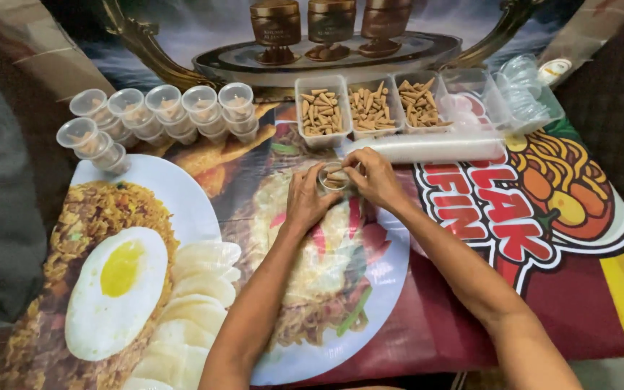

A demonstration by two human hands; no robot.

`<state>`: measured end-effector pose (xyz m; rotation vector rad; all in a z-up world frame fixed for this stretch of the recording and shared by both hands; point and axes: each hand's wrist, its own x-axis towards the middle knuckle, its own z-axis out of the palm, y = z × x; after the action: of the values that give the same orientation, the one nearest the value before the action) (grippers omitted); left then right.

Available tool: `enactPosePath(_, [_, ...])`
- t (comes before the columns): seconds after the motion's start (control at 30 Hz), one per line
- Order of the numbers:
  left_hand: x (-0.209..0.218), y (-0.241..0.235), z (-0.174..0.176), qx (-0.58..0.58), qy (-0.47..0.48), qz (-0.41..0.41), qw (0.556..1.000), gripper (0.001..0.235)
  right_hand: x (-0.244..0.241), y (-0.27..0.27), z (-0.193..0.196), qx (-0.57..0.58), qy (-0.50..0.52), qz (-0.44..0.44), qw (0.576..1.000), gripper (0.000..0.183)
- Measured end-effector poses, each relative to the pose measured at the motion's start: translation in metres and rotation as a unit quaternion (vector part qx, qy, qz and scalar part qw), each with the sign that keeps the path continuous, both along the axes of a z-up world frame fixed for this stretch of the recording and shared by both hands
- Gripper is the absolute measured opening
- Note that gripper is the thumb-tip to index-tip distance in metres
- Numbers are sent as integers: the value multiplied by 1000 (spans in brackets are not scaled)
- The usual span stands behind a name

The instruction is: Packaging incense sticks by placing them into small plastic cups and then into plastic bags.

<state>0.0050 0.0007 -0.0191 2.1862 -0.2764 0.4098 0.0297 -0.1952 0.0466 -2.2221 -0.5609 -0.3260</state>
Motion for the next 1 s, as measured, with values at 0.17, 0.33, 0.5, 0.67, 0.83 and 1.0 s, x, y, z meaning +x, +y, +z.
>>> enactPosePath(0.17, [-4,-3,2,15,-1,-19,1000,79,-15,-7,-20,19,-6,-2,1000,14])
enactPosePath(0.33, [-2,1,-1,17,-7,-53,998,84,-32,-19,-16,106,29,-16,994,20])
enactPosePath(0.5, [-12,-2,15,15,-18,-97,995,83,-49,-26,-18,125,114,28,985,40])
enactPosePath(0.67, [-17,-3,25,40,20,-95,994,81,-50,-23,-35,205,101,2,974,45])
enactPosePath(0.83, [-18,-8,21,55,27,-98,993,88,-50,-24,-38,178,82,-15,980,45])
enactPosePath(1.0, [-16,-8,21,43,29,-88,995,88,-52,-21,-35,201,98,-9,975,45])
